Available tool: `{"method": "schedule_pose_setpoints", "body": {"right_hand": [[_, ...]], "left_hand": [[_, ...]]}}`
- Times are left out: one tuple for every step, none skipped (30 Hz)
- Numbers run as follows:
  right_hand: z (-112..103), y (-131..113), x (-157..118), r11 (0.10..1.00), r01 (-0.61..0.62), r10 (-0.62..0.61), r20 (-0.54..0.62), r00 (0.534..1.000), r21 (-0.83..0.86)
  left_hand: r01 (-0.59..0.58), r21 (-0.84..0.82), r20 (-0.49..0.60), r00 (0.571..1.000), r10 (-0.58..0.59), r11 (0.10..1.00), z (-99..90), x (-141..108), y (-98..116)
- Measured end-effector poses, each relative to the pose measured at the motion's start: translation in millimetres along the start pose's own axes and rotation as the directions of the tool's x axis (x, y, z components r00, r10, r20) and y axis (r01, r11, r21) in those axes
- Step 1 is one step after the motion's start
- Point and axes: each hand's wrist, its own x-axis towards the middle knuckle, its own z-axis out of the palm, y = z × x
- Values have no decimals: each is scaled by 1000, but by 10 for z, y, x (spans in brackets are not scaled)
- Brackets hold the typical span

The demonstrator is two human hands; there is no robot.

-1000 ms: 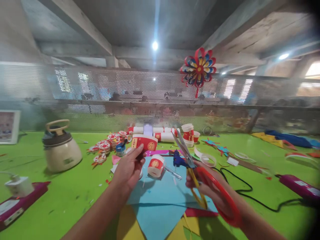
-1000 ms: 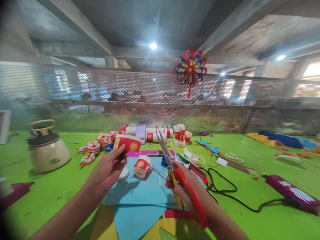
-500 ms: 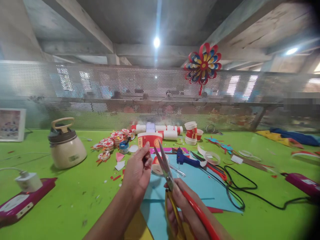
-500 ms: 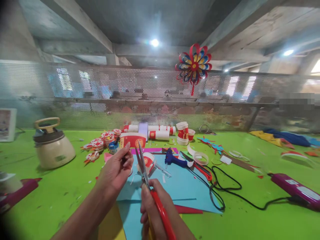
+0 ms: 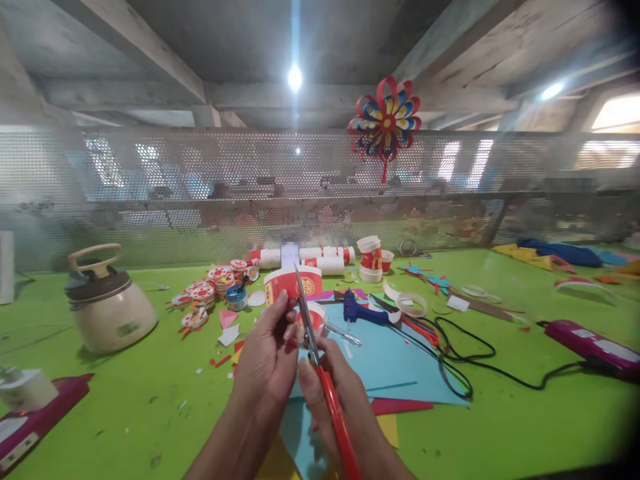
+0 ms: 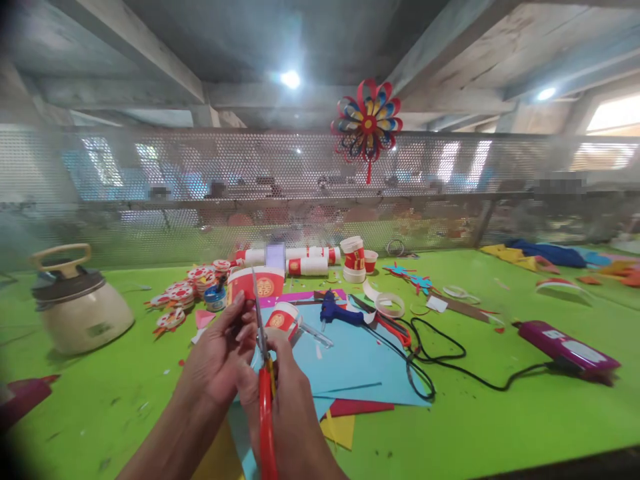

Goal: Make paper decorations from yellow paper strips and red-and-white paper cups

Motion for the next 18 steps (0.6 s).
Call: {"method": "schedule_pose_setpoints", "body": {"right_hand": [[13,1,-2,1000,3,-3,-8,1000,9],[26,6,-5,1000,-4,4,-19,1000,13],[39,13,-8,1000,-17,17,-31,999,14],[51,20,-11,999,-29,30,-45,999,12],[61,25,-12,999,-35,36,-61,997,7],[68,27,-13,999,-32,32,-78,996,-1],[74,26,-11,1000,-19,17,-96,995,-13],[77,21,-9,1000,-5,2,-114,993,-29],[78,15,-6,999,2,-8,-132,991,-49],[78,9,-2,998,2,-12,-143,990,-68],[77,5,1,996,-4,-9,-149,989,-84],[77,4,4,995,-14,-1,-152,988,-95],[76,8,7,994,-22,6,-152,988,-104],[76,17,10,993,-27,10,-152,988,-111],[77,29,12,993,-30,12,-153,988,-115],[78,43,14,993,-36,17,-159,987,-116],[79,59,16,992,-41,21,-165,986,-115],[80,73,17,993,-43,24,-167,986,-112]], "left_hand": [[5,5,18,1000,-5,1000,0,-10,-15],[13,10,38,999,-13,1000,-5,-18,-31],[19,15,56,998,-20,1000,-13,-23,-47],[23,19,74,997,-25,1000,-22,-27,-64],[20,21,86,996,-22,1000,-32,-28,-80],[9,21,90,996,-11,1000,-41,-27,-96],[-3,19,89,996,1,1000,-49,-25,-111],[-17,18,87,996,15,1000,-53,-21,-124],[-28,21,85,996,26,999,-54,-17,-136],[-38,27,84,996,35,999,-52,-14,-144],[-47,34,82,996,44,998,-49,-12,-150],[-53,40,82,995,50,998,-44,-12,-153],[-60,43,82,995,56,997,-40,-13,-154],[-66,45,82,995,62,997,-39,-15,-154],[-70,42,86,994,66,997,-41,-17,-152],[-73,36,90,993,70,997,-46,-19,-151],[-74,32,97,993,71,997,-55,-21,-150],[-74,27,106,992,70,997,-65,-22,-150]]}}
